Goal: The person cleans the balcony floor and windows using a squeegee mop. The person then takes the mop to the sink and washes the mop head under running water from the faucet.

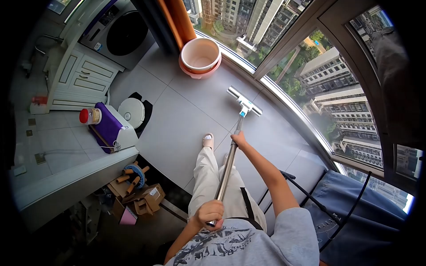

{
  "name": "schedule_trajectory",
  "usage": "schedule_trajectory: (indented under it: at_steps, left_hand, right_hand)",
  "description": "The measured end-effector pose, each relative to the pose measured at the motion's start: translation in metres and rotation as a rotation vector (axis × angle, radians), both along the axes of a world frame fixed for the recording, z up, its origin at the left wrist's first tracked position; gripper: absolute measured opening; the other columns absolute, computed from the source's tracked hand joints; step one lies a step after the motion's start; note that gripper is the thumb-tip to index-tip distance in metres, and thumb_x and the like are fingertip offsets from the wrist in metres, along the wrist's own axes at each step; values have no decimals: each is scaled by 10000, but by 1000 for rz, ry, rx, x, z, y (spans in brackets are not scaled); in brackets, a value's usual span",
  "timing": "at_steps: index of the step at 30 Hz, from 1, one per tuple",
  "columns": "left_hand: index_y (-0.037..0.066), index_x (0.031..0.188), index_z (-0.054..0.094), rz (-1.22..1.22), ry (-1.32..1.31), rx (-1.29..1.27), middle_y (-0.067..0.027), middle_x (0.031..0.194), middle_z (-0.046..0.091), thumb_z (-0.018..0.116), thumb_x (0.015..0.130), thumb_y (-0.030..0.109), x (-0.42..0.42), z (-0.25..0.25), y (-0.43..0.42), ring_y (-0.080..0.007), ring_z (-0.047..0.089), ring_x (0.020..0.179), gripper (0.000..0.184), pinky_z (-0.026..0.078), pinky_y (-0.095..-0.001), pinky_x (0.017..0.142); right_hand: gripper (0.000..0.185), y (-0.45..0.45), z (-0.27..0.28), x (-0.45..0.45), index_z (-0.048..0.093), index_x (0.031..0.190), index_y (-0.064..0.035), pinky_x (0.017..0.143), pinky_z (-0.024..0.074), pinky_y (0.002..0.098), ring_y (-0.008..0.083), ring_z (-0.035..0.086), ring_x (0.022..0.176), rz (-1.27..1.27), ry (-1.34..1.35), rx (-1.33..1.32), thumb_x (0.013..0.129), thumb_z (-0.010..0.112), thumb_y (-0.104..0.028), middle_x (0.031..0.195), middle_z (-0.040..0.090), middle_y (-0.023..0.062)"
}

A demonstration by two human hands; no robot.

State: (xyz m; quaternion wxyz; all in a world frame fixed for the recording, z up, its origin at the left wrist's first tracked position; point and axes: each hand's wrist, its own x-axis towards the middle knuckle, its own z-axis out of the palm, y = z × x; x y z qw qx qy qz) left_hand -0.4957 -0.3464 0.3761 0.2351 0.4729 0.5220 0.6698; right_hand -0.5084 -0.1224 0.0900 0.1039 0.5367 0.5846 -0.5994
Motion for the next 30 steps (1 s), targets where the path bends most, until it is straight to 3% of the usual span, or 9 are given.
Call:
schedule_trajectory:
  at_steps: [3,5,11,16,21,23,25,29,30]
  left_hand:
    - [31,516,407,37,33,34,-69,536,430,507,493,-54,20,-31,34,-217,465,516,134,424,-313,563]
    - [35,505,389,36,47,81,-70,518,406,509,479,-55,29,-49,59,-221,446,495,152,419,-311,562]
    - [30,504,365,43,73,136,-84,507,356,492,465,-48,18,-96,67,-236,386,476,154,364,-292,498]
    - [28,497,359,30,4,93,-75,488,365,461,477,-56,-19,-76,-32,-234,370,441,134,336,-293,451]
    - [34,493,389,0,-31,-60,-67,486,398,458,501,-46,-69,13,-151,-223,412,434,106,384,-282,484]
    - [36,489,392,-4,-21,-94,-62,470,388,466,497,-38,-70,46,-173,-217,407,416,105,379,-276,467]
    - [41,487,395,-28,3,-169,-61,463,385,478,494,-24,-65,66,-186,-215,404,410,106,369,-268,449]
    - [37,493,407,-16,53,-168,-68,465,408,487,507,-15,-47,74,-181,-225,415,408,97,369,-273,434]
    - [41,494,410,-20,70,-197,-65,470,405,518,515,-12,-41,74,-176,-224,412,412,122,347,-279,410]
  right_hand:
    - [435,36,-7,6,329,947,44,513,426,336,217,491,638,71,-24,149,602,529,-128,750,456,152]
    - [384,54,-16,17,327,947,20,396,412,315,190,458,485,7,18,110,620,498,-90,664,430,116]
    - [432,28,-22,41,247,1037,22,367,421,326,197,471,447,224,-101,160,666,434,-96,656,445,126]
    - [586,-75,28,4,141,1080,92,392,446,333,225,520,518,270,-185,27,655,468,-145,703,469,165]
    - [544,-214,110,-23,123,1013,144,437,492,334,224,545,479,280,-81,-356,695,453,-150,649,507,148]
    - [334,-256,149,-24,354,848,110,462,496,345,231,549,491,264,-69,-427,688,464,-161,612,495,130]
    - [449,-279,131,-15,254,992,85,507,494,341,203,531,612,361,-72,-616,705,485,-170,750,445,114]
    - [207,-293,99,3,362,791,35,495,477,302,169,500,525,316,-25,-732,669,489,-76,636,439,100]
    - [149,-285,100,5,363,748,29,482,465,290,167,483,500,37,-3,-854,667,466,-42,608,430,98]
